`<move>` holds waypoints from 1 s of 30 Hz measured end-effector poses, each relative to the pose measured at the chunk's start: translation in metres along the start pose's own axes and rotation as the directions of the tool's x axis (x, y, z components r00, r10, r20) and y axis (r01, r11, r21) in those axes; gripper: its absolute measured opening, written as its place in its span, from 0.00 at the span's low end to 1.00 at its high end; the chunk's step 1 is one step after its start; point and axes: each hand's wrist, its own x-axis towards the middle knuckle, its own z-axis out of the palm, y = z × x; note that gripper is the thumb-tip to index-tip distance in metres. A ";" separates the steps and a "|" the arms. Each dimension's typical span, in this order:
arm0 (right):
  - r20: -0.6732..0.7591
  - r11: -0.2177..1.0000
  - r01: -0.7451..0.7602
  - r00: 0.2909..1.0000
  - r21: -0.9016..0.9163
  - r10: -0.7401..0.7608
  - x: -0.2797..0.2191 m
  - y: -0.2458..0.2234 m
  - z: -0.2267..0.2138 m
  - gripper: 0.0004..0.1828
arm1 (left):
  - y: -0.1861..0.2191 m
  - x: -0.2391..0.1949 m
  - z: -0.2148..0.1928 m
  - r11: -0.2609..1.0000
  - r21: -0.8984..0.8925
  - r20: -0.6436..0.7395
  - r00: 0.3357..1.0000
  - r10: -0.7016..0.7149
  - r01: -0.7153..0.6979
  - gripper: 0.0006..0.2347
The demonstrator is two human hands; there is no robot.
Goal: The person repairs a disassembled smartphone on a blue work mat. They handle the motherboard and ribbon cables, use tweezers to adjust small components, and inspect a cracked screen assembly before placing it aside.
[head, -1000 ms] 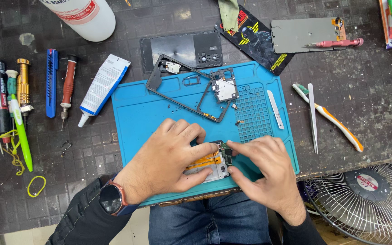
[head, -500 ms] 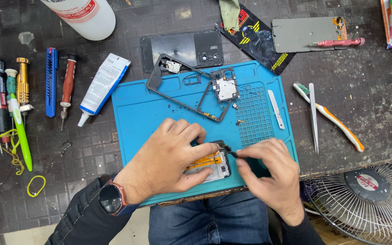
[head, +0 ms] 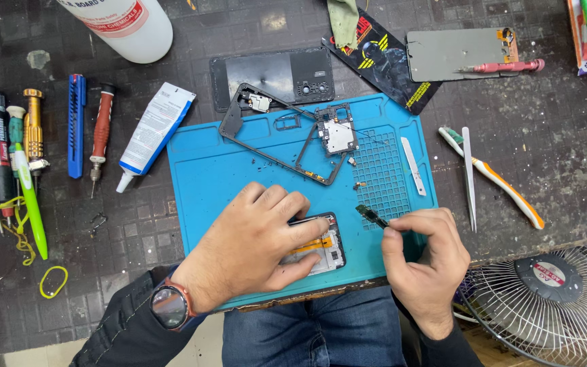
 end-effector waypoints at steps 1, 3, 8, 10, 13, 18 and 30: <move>-0.007 1.000 -0.002 1.000 0.003 0.002 0.000 0.000 0.001 0.07 | 0.001 0.000 -0.001 1.000 0.015 0.009 1.000 -0.001 0.001 0.15; -0.020 1.000 -0.005 1.000 0.007 0.005 0.001 0.000 0.001 0.07 | 0.002 0.000 -0.002 0.999 0.043 0.025 1.000 -0.004 0.003 0.16; -0.033 1.000 -0.005 0.999 -0.011 0.004 0.000 0.000 0.000 0.07 | 0.001 -0.001 -0.002 1.000 0.017 0.019 1.000 -0.008 0.007 0.17; -0.034 1.000 -0.008 0.999 -0.010 0.007 0.001 0.000 0.002 0.07 | 0.000 -0.002 -0.002 1.000 0.005 0.023 1.000 -0.017 0.017 0.17; -0.034 1.000 -0.019 0.999 -0.013 0.019 0.001 0.001 0.001 0.07 | 0.000 -0.003 -0.002 1.000 -0.019 0.026 0.999 -0.019 0.019 0.17; -0.036 0.999 -0.048 0.998 0.000 0.048 0.000 -0.001 0.001 0.07 | -0.002 -0.003 -0.002 0.998 -0.060 0.018 1.000 -0.021 0.022 0.18; -0.068 0.997 -0.073 0.995 0.009 0.074 0.000 -0.001 0.003 0.08 | -0.005 -0.001 -0.006 0.992 -0.113 0.033 0.998 -0.049 0.053 0.20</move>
